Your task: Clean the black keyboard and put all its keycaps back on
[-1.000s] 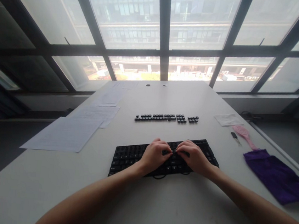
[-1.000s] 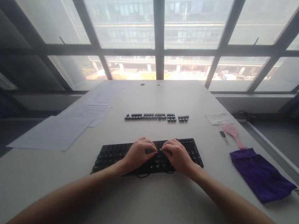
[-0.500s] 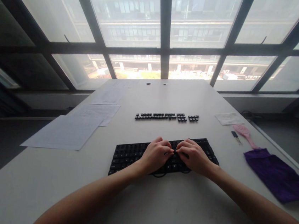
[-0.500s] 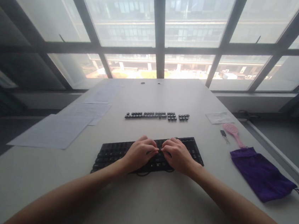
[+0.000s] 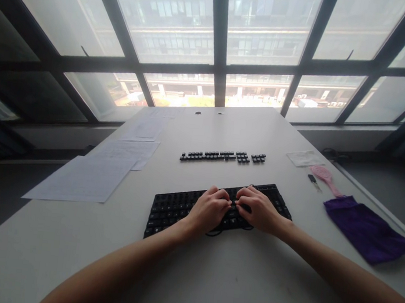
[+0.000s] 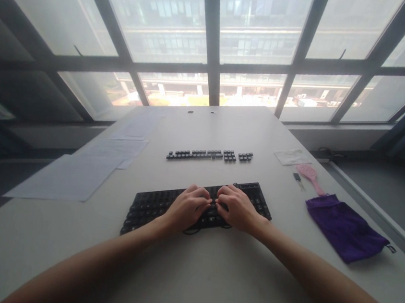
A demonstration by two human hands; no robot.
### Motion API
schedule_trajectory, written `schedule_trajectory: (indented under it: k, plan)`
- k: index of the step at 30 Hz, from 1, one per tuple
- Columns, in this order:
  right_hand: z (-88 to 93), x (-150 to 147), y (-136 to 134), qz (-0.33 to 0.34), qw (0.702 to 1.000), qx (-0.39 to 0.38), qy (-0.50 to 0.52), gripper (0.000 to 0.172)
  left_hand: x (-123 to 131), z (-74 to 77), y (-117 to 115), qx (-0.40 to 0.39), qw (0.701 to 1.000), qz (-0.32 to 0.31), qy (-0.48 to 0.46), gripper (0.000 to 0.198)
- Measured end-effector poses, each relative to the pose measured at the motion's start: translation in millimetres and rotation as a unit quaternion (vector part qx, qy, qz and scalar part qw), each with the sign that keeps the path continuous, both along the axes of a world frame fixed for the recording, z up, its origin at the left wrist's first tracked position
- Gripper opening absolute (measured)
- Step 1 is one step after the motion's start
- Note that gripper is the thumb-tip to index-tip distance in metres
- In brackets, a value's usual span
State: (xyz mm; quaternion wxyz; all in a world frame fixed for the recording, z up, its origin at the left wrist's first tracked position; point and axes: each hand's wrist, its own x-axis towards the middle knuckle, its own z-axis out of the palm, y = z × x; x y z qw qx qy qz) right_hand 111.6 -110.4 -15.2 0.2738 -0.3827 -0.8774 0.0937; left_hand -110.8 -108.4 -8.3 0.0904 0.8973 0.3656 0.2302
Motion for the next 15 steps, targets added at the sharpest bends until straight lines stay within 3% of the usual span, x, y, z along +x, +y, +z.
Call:
schedule_trajectory:
  k: [5,8,11,15]
  plan:
    - [1.2,1,0,-0.006,1.0,-0.019,0.015,0.009,-2,2.2,2,-0.043,0.997,0.021,-0.053,0.02]
    - [4.3,11,15,-0.042,0.998,-0.027,0.043,0.011,0,10.4,18,-0.053,0.995,0.043,-0.071,0.018]
    - [7.5,26,50,-0.131,0.989,0.011,0.061,0.015,11,19.7,53,-0.017,0.995,0.071,-0.061,0.02]
    - [10.0,43,110,-0.204,0.978,0.038,-0.005,0.017,39,23.7,113,0.022,0.994,0.111,-0.008,0.02]
